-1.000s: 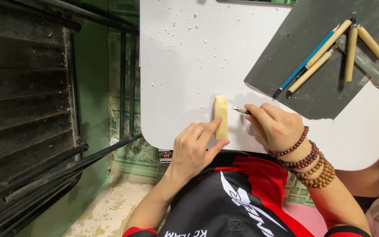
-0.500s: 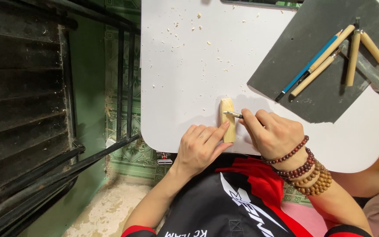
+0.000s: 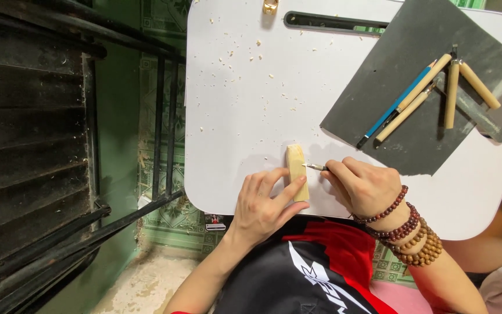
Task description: Using a precision tool to apply adhesive or detail a small wooden component on a low workbench
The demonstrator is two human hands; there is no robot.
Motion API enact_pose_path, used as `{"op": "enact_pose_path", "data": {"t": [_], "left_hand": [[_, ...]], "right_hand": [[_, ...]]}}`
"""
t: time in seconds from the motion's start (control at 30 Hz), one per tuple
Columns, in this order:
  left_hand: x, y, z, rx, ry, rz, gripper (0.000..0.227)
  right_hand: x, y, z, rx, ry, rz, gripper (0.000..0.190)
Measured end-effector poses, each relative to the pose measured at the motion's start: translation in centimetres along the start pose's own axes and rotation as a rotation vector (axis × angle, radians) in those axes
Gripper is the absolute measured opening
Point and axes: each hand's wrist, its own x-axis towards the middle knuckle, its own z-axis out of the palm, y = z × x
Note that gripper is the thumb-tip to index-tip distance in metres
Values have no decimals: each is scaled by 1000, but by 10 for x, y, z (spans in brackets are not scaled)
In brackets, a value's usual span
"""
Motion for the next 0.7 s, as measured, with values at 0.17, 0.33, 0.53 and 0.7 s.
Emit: {"op": "enact_pose_path", "data": {"t": [0.17,0.33,0.53,0.7], "left_hand": [[1,1,-1,11,20,-30,42],[-10,2,8,-30,2,-98,46],[-16,-2,14,-22,1,-91,47],[-20,-4,17,-21,-2,-86,48]], "right_hand": [[-4,1,6,20,-8,-11,18],[-2,0,7,26,4,-26,19],[-2,-5,11,-37,69,-41,22],[-4,-7,13,-80,92,-60,23]]}}
